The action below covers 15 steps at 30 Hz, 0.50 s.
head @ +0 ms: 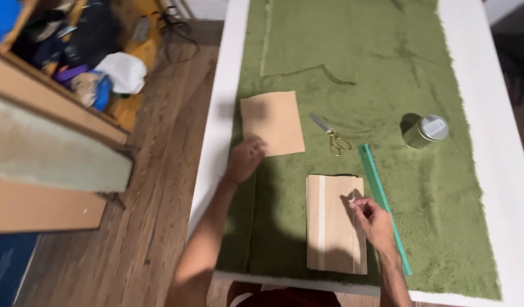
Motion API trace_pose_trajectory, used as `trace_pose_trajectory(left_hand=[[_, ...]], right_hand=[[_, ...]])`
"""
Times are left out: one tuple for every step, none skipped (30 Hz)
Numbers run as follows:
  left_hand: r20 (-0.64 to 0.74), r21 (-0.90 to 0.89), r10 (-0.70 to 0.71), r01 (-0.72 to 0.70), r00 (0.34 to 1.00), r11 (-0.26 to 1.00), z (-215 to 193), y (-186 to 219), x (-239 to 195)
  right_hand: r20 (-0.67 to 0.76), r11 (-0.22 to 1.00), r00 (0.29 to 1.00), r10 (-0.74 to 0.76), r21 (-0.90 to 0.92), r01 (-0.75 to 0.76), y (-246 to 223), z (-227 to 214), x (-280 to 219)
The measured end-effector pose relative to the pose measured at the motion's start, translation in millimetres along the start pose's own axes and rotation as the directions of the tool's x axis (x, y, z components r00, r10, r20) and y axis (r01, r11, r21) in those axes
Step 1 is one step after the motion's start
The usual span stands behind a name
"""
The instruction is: Measuring a piece of green fabric with a tape measure and cutting it with scissors according to a paper template.
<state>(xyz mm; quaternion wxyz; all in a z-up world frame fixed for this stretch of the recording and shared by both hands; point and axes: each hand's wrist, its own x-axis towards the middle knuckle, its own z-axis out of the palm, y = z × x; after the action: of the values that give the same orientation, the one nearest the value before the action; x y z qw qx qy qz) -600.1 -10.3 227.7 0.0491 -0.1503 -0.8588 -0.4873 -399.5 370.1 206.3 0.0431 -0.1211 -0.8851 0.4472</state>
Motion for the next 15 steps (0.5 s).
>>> trace_pose_trajectory(left_hand=[[0.027,-0.011,0.009,-0.009,1.000,1.000,3,-26,31],[0.039,0.090,0.169,-0.172,0.985,0.981,6,-51,62],[0.065,0.183,0.325,-0.331,0.944,0.926,9,-77,93],[0.087,0.161,0.338,-0.348,0.937,0.924,13,-90,119],[0.134,0.230,0.344,-0.367,0.929,0.901,17,-103,144],[0.176,0.299,0.355,-0.394,0.918,0.869,21,-114,173],[0.193,0.277,0.375,-0.417,0.907,0.865,22,-111,187],[0.253,0.343,0.385,-0.454,0.888,0.822,22,-109,200],[0.311,0.404,0.391,-0.493,0.866,0.771,22,-107,211],[0.331,0.380,0.412,-0.519,0.849,0.766,20,-98,217],[0.369,0.395,0.374,-0.508,0.851,0.766,16,-89,222],[0.410,0.416,0.334,-0.500,0.849,0.760,8,-82,225],[0.435,0.396,0.354,-0.528,0.828,0.751,6,-78,227],[0.439,0.342,0.325,-0.490,0.838,0.802,0,-77,225],[0.446,0.288,0.293,-0.445,0.846,0.848,-7,-76,222]], right_hand=[[-0.020,1.000,1.000,0.023,-0.004,-0.023,-8,1,-5],[0.007,0.996,0.997,0.083,-0.028,-0.083,-17,4,-9],[0.033,0.988,0.989,0.144,-0.053,-0.142,-26,8,-14],[0.008,0.985,0.986,0.167,-0.054,-0.166,-23,13,-21],[0.057,0.962,0.965,0.255,-0.115,-0.247,-21,20,-29],[0.096,0.931,0.935,0.341,-0.175,-0.321,-20,27,-35],[0.067,0.924,0.932,0.357,-0.170,-0.342,-30,33,-46],[0.014,0.957,0.963,0.267,-0.120,-0.264,-40,41,-59],[-0.048,0.981,0.983,0.176,-0.076,-0.180,-51,51,-74],[-0.078,0.976,0.977,0.197,-0.073,-0.203,-64,59,-85],[-0.118,0.958,0.958,0.261,-0.087,-0.272,-78,69,-97],[-0.157,0.936,0.932,0.325,-0.090,-0.342,-93,84,-110],[-0.184,0.928,0.920,0.347,-0.075,-0.365,-94,100,-120],[-0.206,0.927,0.904,0.374,0.069,-0.368,-97,121,-133],[-0.227,0.910,0.887,0.402,0.212,-0.358,-102,142,-147]])
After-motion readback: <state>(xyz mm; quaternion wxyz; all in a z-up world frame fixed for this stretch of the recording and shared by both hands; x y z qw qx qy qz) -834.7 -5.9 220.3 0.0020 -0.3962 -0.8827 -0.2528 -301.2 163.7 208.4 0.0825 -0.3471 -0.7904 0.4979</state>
